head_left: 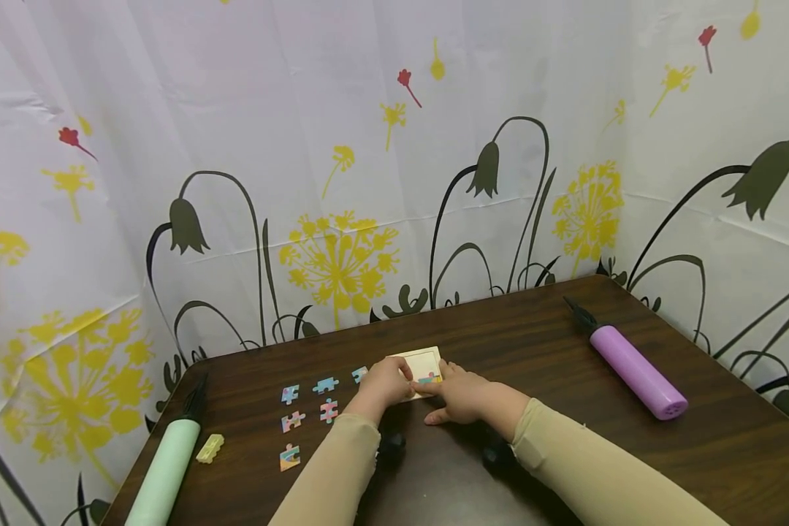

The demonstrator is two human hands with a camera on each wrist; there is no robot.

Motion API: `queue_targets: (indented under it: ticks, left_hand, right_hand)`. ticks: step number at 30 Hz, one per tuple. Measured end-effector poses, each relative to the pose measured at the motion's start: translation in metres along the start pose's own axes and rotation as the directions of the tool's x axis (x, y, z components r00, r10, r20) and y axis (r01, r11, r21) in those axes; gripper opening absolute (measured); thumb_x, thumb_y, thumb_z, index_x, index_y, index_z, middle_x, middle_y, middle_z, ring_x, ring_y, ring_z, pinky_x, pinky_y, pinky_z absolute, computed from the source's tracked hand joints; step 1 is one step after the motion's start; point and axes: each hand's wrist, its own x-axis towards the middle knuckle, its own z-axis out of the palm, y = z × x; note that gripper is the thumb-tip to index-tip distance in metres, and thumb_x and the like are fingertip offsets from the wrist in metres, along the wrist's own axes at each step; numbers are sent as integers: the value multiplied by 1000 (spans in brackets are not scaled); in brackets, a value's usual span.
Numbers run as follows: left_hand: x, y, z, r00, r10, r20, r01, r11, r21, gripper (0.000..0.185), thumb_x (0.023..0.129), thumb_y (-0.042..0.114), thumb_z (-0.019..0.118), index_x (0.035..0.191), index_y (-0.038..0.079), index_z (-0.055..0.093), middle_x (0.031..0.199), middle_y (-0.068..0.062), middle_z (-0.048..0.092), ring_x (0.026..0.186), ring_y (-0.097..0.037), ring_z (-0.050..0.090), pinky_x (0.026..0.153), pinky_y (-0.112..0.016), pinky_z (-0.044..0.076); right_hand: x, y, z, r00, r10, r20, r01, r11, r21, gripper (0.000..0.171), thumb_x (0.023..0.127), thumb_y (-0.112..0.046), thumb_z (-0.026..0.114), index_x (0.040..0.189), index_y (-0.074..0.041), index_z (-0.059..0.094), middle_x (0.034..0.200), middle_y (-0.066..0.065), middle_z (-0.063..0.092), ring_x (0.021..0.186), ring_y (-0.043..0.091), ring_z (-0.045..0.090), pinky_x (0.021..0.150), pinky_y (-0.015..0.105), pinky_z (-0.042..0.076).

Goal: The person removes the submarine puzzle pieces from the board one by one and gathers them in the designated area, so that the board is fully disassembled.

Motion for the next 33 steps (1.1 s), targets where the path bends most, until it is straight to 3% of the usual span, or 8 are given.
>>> queue_targets:
  ticks: [7, 16, 25, 33]
  left_hand:
    - [3, 0, -2, 1000, -16, 13, 16, 1000, -25, 16, 74, 8, 75, 82, 12, 63, 79, -3, 59, 69, -23, 51, 64, -38, 41]
    - [4, 4, -1, 999, -28, 30, 28, 999, -18, 19, 74, 9, 78, 83, 12, 61, 79, -4, 58, 71, -23, 52, 66, -38, 42]
    - [2, 5, -1, 999, -28, 28, 28, 1000, 7, 20, 75, 8, 77, 84, 12, 60, 80, -3, 58, 71, -24, 52, 66, -40, 42]
    - [0, 3, -1, 998, -38, 42, 39, 999, -29, 19, 76, 8, 76, 86, 11, 60, 81, -4, 58, 70, -24, 51, 65, -38, 41]
  right_hand:
    - [1, 1, 0, 1000, 5, -4, -5, 1000, -2, 67, 89, -55, 65, 150, -36, 43, 154, 31, 23, 141, 45, 26, 106, 54, 34]
    - [-4, 16, -6, 999, 9, 53, -15, 995, 100, 87, 87, -51, 69, 155, -12, 32, 159, 22, 19, 145, 36, 22, 110, 49, 29]
    - [-14, 25, -10, 998, -22, 63, 14, 992, 122, 78, 87, -48, 71, 154, -25, 37, 159, 18, 21, 143, 36, 26, 107, 51, 32]
    - [-14, 22, -9, 997, -30, 69, 20, 990, 138, 79, 87, -47, 71, 154, -23, 36, 159, 20, 21, 143, 38, 25, 108, 52, 31]
